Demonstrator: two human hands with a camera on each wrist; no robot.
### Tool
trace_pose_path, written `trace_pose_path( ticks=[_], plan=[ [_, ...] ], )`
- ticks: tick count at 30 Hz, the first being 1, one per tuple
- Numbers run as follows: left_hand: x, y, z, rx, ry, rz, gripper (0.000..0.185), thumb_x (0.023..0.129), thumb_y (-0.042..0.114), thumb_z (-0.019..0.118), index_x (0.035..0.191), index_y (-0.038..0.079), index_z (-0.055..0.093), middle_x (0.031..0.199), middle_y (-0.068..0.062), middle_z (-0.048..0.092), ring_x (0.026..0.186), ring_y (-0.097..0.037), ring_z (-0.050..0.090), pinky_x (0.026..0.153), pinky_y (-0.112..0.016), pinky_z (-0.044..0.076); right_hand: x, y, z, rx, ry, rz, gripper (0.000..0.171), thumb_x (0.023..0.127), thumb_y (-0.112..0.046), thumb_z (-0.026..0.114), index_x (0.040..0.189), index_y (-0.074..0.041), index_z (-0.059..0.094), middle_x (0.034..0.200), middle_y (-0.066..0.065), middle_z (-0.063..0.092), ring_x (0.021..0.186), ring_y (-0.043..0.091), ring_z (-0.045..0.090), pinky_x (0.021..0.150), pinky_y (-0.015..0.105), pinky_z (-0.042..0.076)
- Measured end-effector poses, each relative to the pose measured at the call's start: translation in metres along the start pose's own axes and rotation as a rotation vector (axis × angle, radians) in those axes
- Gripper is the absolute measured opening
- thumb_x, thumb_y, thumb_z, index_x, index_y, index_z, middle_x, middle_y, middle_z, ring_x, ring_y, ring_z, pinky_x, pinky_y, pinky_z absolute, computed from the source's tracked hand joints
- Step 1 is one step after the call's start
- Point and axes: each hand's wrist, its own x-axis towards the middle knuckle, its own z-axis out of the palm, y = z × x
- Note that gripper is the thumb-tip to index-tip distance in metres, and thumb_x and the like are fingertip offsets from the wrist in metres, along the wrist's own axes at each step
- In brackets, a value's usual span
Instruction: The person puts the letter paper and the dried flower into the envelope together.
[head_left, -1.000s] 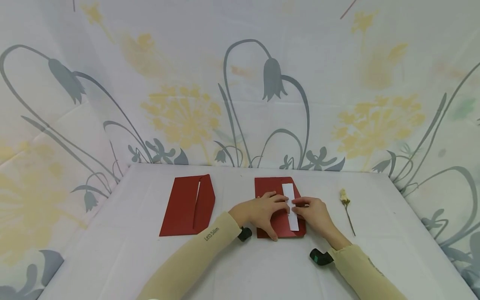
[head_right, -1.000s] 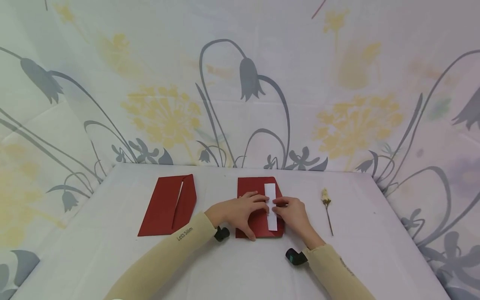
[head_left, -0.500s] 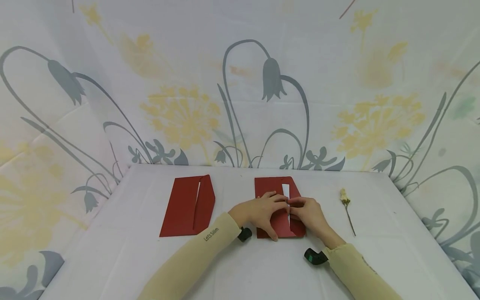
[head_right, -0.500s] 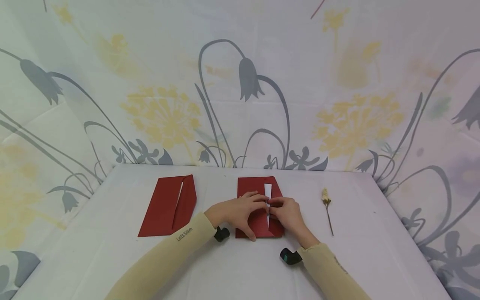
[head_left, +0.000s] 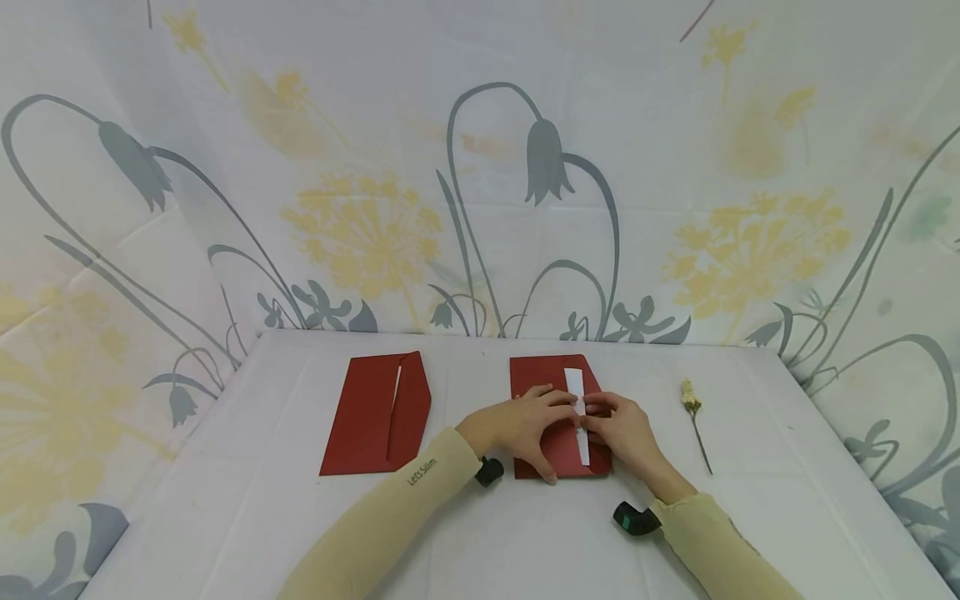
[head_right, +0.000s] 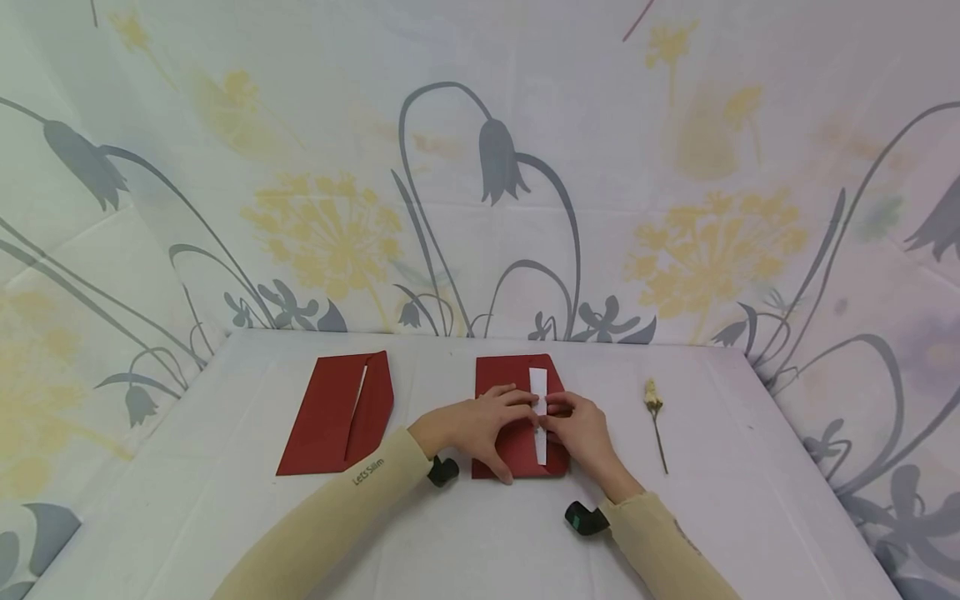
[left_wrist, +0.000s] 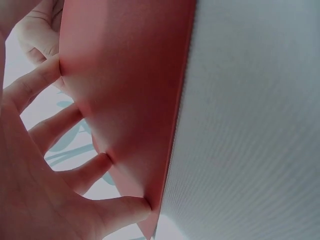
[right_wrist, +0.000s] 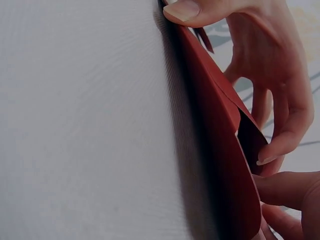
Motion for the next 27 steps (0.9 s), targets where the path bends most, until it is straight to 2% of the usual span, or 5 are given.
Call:
trace_pose_path(
  ticks=[8, 15, 27],
  plan=[
    [-0.001, 0.001, 0.001, -0.002, 0.012, -0.005, 0.076, 0.072, 0.051, 0.086, 0.135, 0.027, 0.052, 0.158, 0.004, 0.029, 0.147, -0.033, 0.019, 0.108, -0.048, 0.04, -0.001, -0.003, 0.006, 0.025, 0.02, -0.024, 0.031, 0.09, -0.002, 0.069, 0.119, 0.005, 0.061, 0.108, 0.019, 0.065, 0.087, 0.019, 0.068, 0.074, 0.033, 0.06],
    [0.0, 0.0, 0.002, -0.006, 0.023, -0.013, 0.074, 0.071, 0.05, 0.086, 0.133, 0.027, 0.053, 0.158, 0.005, 0.03, 0.147, -0.031, 0.019, 0.107, -0.048, 0.041, -0.003, -0.005, 0.01, 0.004, 0.057, -0.005, 0.019, 0.09, -0.004, 0.071, 0.104, 0.002, 0.06, 0.103, 0.017, 0.066, 0.087, 0.019, 0.066, 0.073, 0.031, 0.06],
    [-0.001, 0.0, 0.003, -0.01, 0.029, -0.003, 0.078, 0.072, 0.05, 0.086, 0.138, 0.026, 0.052, 0.158, 0.003, 0.03, 0.147, -0.032, 0.019, 0.108, -0.047, 0.04, -0.006, -0.004, 0.006, 0.079, 0.051, -0.027, 0.023, 0.093, -0.007, 0.07, 0.111, 0.005, 0.062, 0.108, 0.017, 0.068, 0.089, 0.019, 0.069, 0.078, 0.032, 0.059]
  ],
)
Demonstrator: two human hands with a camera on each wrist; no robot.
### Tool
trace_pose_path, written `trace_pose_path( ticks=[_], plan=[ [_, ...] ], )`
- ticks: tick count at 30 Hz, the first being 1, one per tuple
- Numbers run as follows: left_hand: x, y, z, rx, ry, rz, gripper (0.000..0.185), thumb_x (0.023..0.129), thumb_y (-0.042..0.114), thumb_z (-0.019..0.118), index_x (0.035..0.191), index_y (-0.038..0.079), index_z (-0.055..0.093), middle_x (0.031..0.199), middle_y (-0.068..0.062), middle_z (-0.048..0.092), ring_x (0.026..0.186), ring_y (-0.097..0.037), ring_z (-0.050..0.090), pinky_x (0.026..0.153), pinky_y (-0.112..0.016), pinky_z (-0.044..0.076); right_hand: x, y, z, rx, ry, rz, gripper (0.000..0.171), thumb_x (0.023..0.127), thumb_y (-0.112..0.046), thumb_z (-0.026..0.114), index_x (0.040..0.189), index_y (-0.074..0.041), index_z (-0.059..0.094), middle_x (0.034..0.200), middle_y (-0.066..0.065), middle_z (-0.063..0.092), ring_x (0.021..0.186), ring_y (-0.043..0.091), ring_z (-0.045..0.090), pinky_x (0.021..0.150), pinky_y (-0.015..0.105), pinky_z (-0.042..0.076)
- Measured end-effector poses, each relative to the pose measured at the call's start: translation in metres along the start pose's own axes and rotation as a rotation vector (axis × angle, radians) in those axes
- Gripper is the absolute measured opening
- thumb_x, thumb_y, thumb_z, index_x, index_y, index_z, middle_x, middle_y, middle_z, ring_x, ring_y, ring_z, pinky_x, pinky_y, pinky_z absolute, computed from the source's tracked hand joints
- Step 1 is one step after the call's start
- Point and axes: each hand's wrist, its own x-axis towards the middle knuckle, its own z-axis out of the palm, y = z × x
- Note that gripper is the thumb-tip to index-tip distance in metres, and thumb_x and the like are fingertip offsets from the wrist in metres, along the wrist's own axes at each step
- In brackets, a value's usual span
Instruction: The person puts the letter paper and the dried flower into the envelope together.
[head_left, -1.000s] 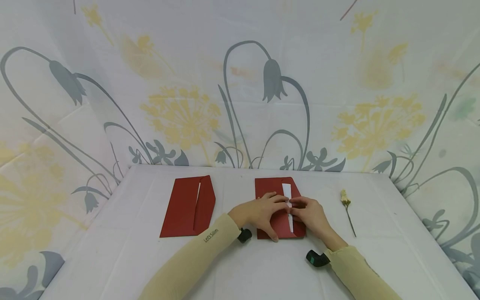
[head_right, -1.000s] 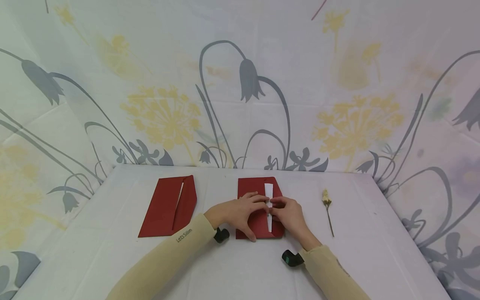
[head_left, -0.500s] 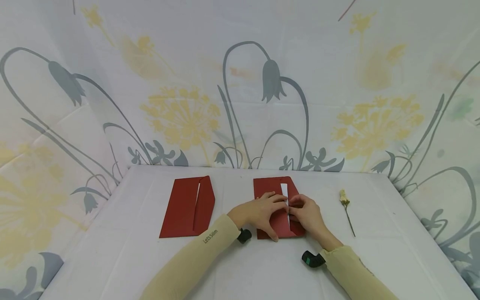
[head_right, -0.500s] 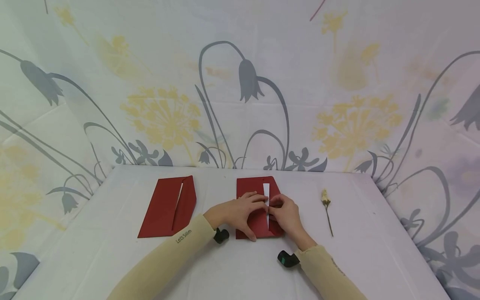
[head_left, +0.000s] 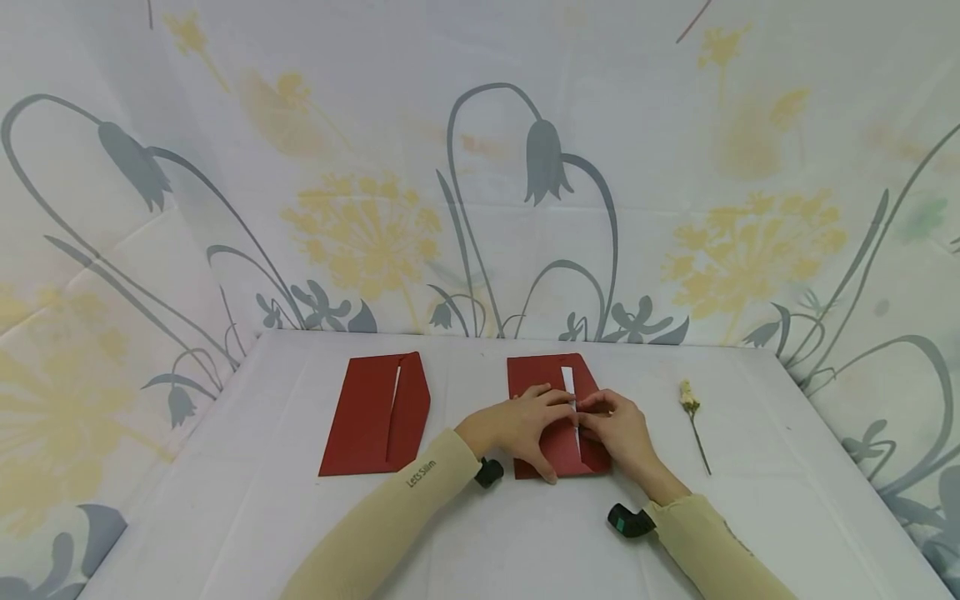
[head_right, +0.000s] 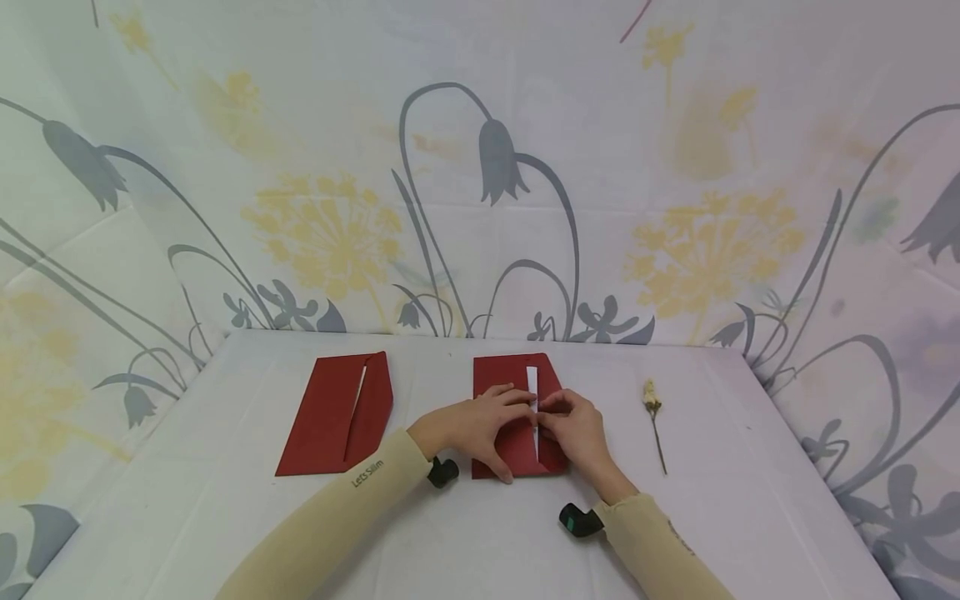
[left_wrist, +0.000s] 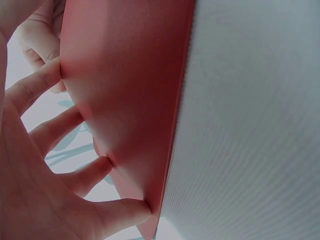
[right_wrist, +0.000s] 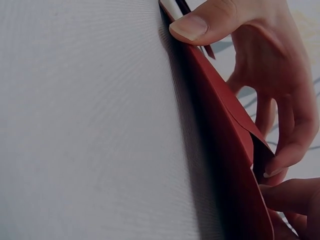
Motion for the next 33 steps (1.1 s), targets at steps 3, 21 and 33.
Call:
trace_pose_path(
  ticks=[3, 21, 33],
  plan=[
    [0.0, 0.0, 0.0, -0.004, 0.0, 0.007, 0.077, 0.072, 0.05, 0.086, 0.137, 0.025, 0.052, 0.158, 0.002, 0.03, 0.147, -0.033, 0.019, 0.109, -0.048, 0.039, 0.001, 0.001, 0.0, 0.002, -0.01, -0.001, 0.022, 0.093, -0.007, 0.069, 0.111, 0.004, 0.063, 0.109, 0.016, 0.068, 0.092, 0.018, 0.068, 0.08, 0.03, 0.058],
    [0.003, 0.0, 0.002, 0.004, -0.023, -0.025, 0.076, 0.071, 0.052, 0.086, 0.136, 0.03, 0.051, 0.158, 0.006, 0.029, 0.148, -0.03, 0.017, 0.109, -0.057, 0.036, -0.002, 0.008, -0.014, 0.054, -0.114, -0.029, 0.026, 0.096, -0.004, 0.064, 0.12, 0.005, 0.062, 0.122, 0.021, 0.065, 0.101, 0.021, 0.068, 0.083, 0.032, 0.057],
    [0.007, 0.002, 0.0, 0.052, -0.05, -0.029, 0.077, 0.072, 0.052, 0.085, 0.137, 0.03, 0.052, 0.159, 0.006, 0.028, 0.148, -0.031, 0.018, 0.107, -0.058, 0.037, -0.011, 0.015, -0.043, 0.034, -0.089, -0.031, 0.028, 0.098, -0.007, 0.062, 0.123, 0.006, 0.06, 0.124, 0.024, 0.064, 0.106, 0.02, 0.068, 0.082, 0.031, 0.058]
  ],
)
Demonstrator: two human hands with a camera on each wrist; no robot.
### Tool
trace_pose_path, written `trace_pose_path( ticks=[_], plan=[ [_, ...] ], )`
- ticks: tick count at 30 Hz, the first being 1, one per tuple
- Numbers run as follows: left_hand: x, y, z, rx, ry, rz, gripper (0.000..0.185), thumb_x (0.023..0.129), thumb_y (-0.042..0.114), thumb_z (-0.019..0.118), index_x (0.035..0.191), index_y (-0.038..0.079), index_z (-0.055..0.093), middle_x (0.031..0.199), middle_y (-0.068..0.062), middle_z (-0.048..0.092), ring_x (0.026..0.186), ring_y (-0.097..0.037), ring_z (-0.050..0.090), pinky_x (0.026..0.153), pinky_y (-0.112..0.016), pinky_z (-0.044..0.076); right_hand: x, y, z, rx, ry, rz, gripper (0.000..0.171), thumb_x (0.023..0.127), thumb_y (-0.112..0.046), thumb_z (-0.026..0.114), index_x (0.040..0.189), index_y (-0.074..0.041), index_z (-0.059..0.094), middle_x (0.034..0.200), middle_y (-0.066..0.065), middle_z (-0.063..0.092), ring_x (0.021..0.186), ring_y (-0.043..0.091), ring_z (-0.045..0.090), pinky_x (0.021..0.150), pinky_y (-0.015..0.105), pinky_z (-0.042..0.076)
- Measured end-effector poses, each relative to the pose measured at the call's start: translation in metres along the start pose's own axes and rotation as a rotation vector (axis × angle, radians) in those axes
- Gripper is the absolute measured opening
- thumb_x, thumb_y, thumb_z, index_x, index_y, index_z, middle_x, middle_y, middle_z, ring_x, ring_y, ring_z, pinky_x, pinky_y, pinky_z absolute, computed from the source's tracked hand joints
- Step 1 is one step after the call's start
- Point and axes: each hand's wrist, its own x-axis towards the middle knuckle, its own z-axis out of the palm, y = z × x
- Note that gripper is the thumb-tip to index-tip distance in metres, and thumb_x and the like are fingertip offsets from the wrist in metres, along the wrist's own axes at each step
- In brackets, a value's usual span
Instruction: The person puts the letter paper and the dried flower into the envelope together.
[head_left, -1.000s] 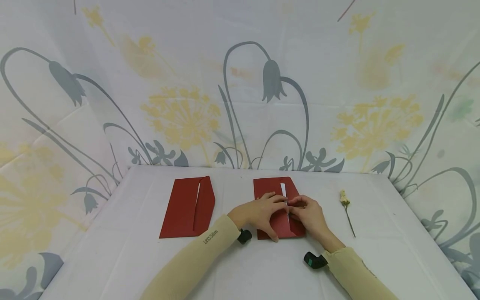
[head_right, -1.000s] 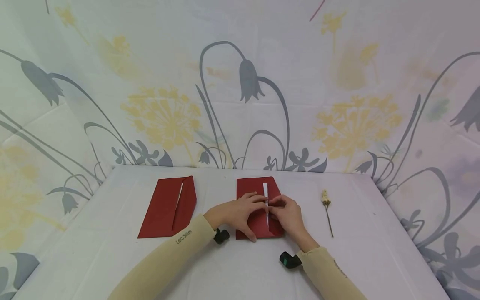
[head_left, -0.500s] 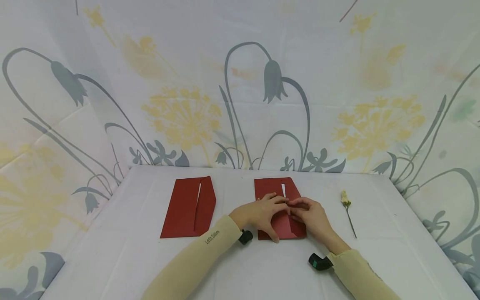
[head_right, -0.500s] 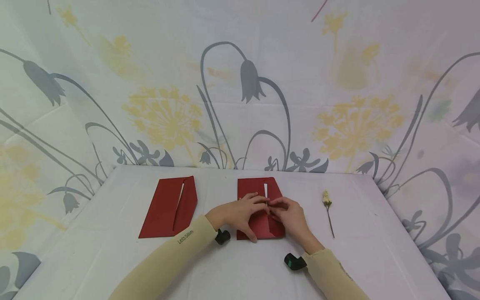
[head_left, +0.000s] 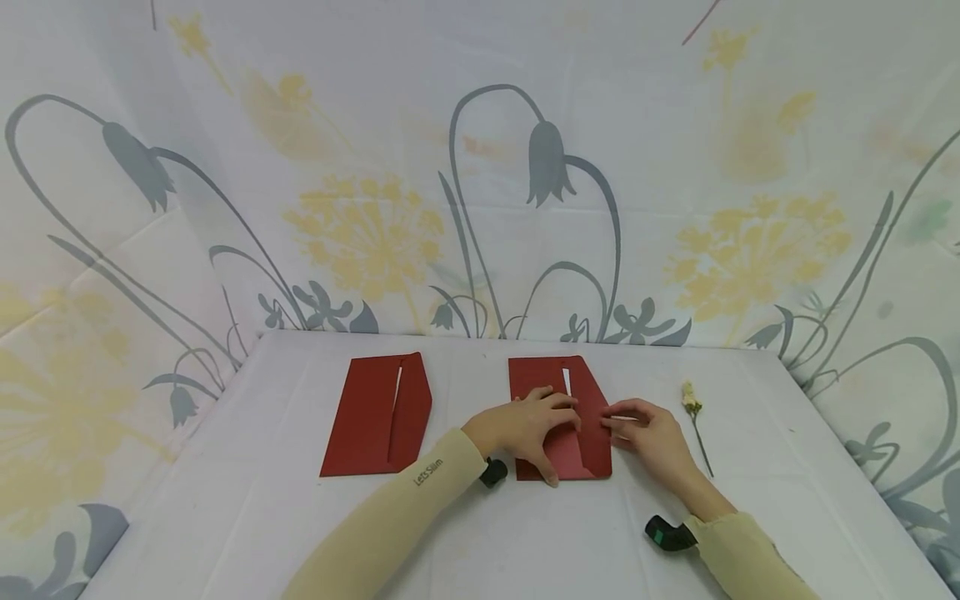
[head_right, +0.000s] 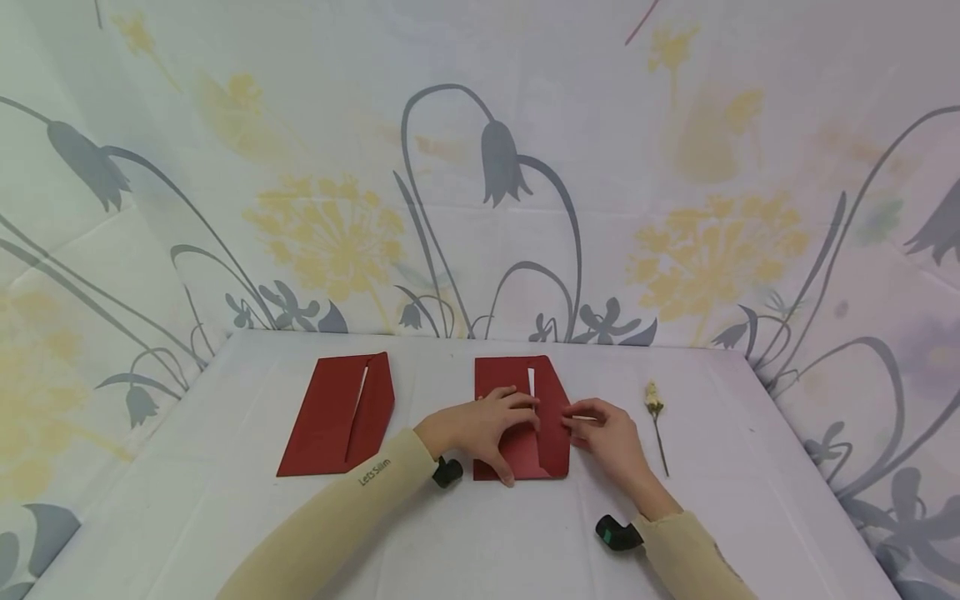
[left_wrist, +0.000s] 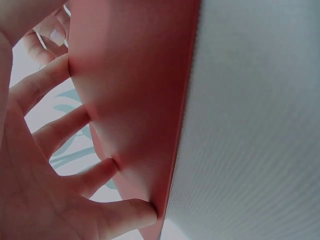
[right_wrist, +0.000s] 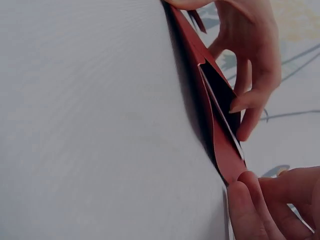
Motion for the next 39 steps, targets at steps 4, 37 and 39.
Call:
trace_pose_path(
  ticks=[4, 37, 39],
  plan=[
    [0.0, 0.0, 0.0, 0.009, -0.005, -0.001, 0.076, 0.072, 0.052, 0.085, 0.137, 0.031, 0.052, 0.159, 0.006, 0.028, 0.147, -0.031, 0.019, 0.108, -0.057, 0.037, -0.007, 0.001, -0.009, -0.026, 0.023, -0.006, 0.028, 0.097, -0.007, 0.064, 0.122, 0.006, 0.061, 0.122, 0.024, 0.064, 0.102, 0.014, 0.069, 0.079, 0.029, 0.058],
    [0.002, 0.002, 0.0, 0.015, -0.026, -0.02, 0.074, 0.073, 0.051, 0.085, 0.136, 0.032, 0.053, 0.159, 0.007, 0.028, 0.148, -0.032, 0.017, 0.108, -0.056, 0.037, -0.043, 0.007, -0.101, -0.333, 0.274, 0.013, 0.037, 0.096, -0.018, 0.067, 0.123, 0.007, 0.062, 0.102, 0.002, 0.073, 0.079, -0.002, 0.066, 0.067, 0.019, 0.055],
    [0.002, 0.001, 0.0, 0.018, -0.026, -0.02, 0.073, 0.073, 0.051, 0.085, 0.136, 0.032, 0.053, 0.159, 0.007, 0.028, 0.148, -0.033, 0.017, 0.108, -0.056, 0.037, -0.044, 0.009, -0.102, -0.367, 0.28, 0.024, 0.034, 0.096, -0.017, 0.067, 0.122, 0.006, 0.063, 0.101, 0.006, 0.073, 0.077, -0.002, 0.064, 0.064, 0.02, 0.054]
  ],
)
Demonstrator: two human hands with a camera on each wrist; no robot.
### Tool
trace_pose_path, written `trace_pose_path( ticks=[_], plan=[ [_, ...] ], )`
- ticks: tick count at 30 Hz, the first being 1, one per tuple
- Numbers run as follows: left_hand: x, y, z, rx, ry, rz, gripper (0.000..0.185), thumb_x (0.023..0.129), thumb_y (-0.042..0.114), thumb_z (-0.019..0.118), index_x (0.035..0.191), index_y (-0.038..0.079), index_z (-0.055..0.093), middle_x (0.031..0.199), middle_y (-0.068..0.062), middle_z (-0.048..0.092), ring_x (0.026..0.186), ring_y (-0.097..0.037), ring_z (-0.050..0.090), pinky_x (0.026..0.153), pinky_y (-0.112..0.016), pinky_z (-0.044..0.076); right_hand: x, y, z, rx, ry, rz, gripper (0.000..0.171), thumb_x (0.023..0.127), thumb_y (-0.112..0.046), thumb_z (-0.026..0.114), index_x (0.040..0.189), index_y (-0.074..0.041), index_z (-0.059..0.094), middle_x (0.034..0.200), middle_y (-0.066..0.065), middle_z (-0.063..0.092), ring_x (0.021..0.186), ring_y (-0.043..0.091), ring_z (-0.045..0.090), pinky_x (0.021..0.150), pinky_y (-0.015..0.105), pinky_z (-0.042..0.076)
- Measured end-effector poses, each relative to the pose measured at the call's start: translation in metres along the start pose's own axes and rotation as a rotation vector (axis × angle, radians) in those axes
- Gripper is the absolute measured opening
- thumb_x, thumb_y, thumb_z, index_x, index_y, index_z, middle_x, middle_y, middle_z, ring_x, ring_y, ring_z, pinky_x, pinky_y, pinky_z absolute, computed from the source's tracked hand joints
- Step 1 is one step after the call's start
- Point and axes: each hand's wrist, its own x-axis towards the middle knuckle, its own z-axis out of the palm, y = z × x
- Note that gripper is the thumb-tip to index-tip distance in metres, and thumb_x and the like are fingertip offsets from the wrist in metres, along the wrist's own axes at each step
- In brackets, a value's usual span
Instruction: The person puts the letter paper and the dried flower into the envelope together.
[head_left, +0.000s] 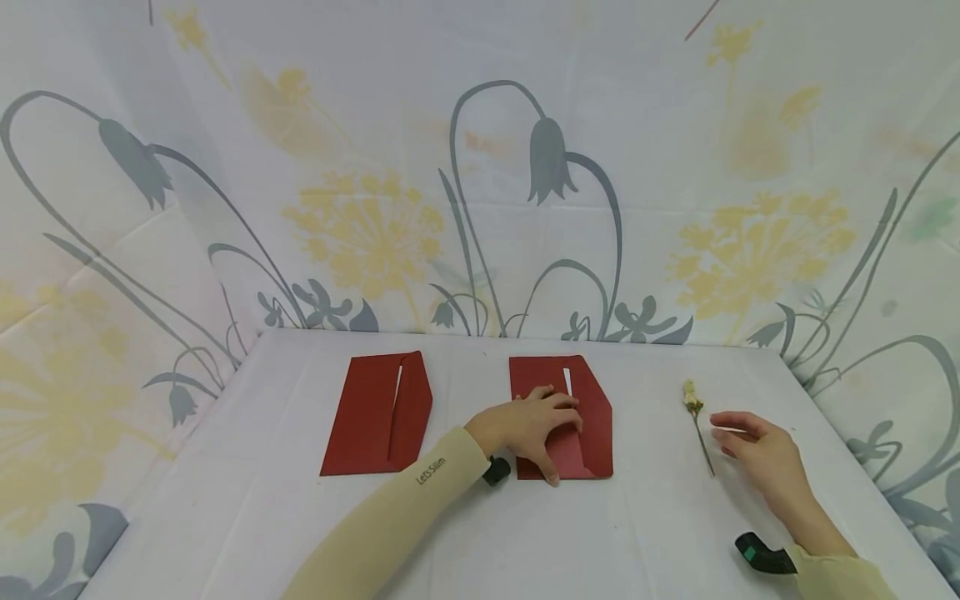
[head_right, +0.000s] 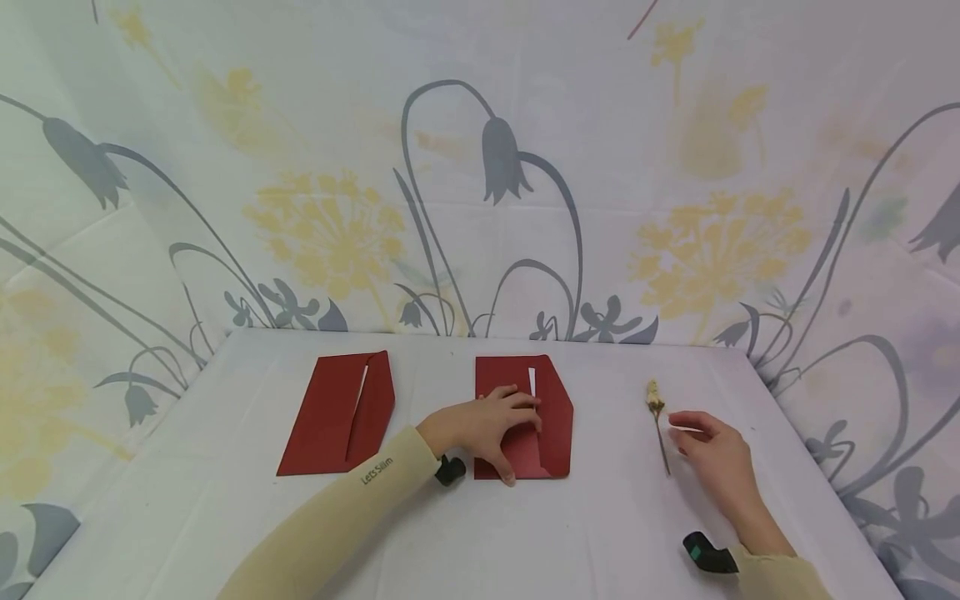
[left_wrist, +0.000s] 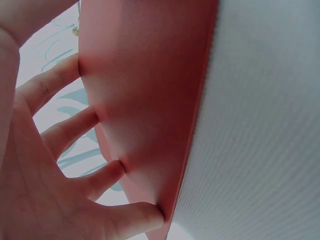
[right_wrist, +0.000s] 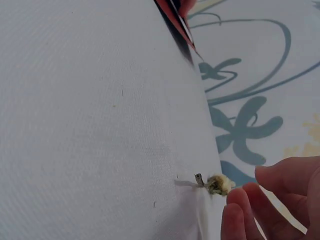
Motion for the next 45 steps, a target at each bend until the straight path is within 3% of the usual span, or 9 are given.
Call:
trace_pose_path(
  ticks=[7, 12, 16, 26, 35, 41, 45],
  plan=[
    [0.0, 0.001, 0.0, 0.001, 0.0, -0.005, 0.073, 0.073, 0.051, 0.086, 0.135, 0.032, 0.053, 0.158, 0.007, 0.029, 0.148, -0.033, 0.018, 0.108, -0.055, 0.038, 0.002, 0.01, 0.002, -0.069, -0.06, 0.041, 0.04, 0.096, -0.024, 0.067, 0.123, 0.005, 0.062, 0.112, 0.021, 0.069, 0.077, -0.008, 0.058, 0.063, 0.022, 0.053],
    [-0.001, 0.002, -0.001, 0.006, -0.002, -0.007, 0.074, 0.073, 0.051, 0.085, 0.136, 0.031, 0.053, 0.158, 0.007, 0.029, 0.147, -0.032, 0.019, 0.107, -0.052, 0.039, 0.002, 0.012, 0.004, -0.124, -0.089, 0.007, 0.041, 0.097, -0.029, 0.067, 0.122, 0.003, 0.064, 0.116, 0.024, 0.067, 0.079, -0.011, 0.055, 0.064, 0.022, 0.051],
    [-0.001, 0.003, -0.002, 0.005, -0.006, -0.006, 0.074, 0.073, 0.051, 0.085, 0.136, 0.031, 0.053, 0.158, 0.006, 0.029, 0.147, -0.032, 0.019, 0.107, -0.052, 0.04, 0.002, 0.011, 0.006, -0.161, -0.091, -0.008, 0.039, 0.095, -0.029, 0.069, 0.12, 0.001, 0.065, 0.115, 0.022, 0.068, 0.082, -0.007, 0.056, 0.064, 0.02, 0.049],
    [0.001, 0.0, 0.0, -0.003, -0.012, -0.006, 0.074, 0.073, 0.052, 0.086, 0.136, 0.032, 0.053, 0.159, 0.006, 0.028, 0.148, -0.033, 0.017, 0.107, -0.057, 0.037, 0.011, 0.002, 0.014, -0.258, -0.009, -0.031, 0.031, 0.088, -0.025, 0.077, 0.105, 0.0, 0.07, 0.096, 0.013, 0.073, 0.088, 0.028, 0.064, 0.069, 0.034, 0.044],
    [0.004, 0.001, 0.0, 0.016, -0.018, -0.006, 0.074, 0.072, 0.052, 0.086, 0.135, 0.032, 0.053, 0.158, 0.007, 0.028, 0.147, -0.032, 0.018, 0.107, -0.055, 0.039, 0.012, 0.0, 0.016, -0.286, 0.011, -0.021, 0.022, 0.088, -0.019, 0.074, 0.099, -0.001, 0.071, 0.083, 0.006, 0.071, 0.078, 0.022, 0.061, 0.066, 0.035, 0.041],
    [0.006, 0.003, -0.005, 0.059, -0.043, -0.019, 0.072, 0.068, 0.055, 0.087, 0.129, 0.035, 0.054, 0.154, 0.009, 0.032, 0.143, -0.028, 0.023, 0.091, -0.037, 0.052, 0.013, 0.0, 0.017, -0.285, -0.008, 0.006, 0.022, 0.089, -0.019, 0.073, 0.101, 0.0, 0.071, 0.084, 0.005, 0.07, 0.079, 0.023, 0.06, 0.067, 0.035, 0.04],
    [0.008, 0.004, -0.01, 0.085, -0.057, -0.009, 0.073, 0.065, 0.058, 0.088, 0.125, 0.036, 0.054, 0.151, 0.011, 0.035, 0.139, -0.025, 0.027, 0.079, -0.029, 0.053, 0.014, 0.0, 0.016, -0.283, -0.02, 0.016, 0.023, 0.09, -0.019, 0.073, 0.102, 0.0, 0.07, 0.085, 0.006, 0.07, 0.081, 0.025, 0.06, 0.068, 0.036, 0.039]
  ],
)
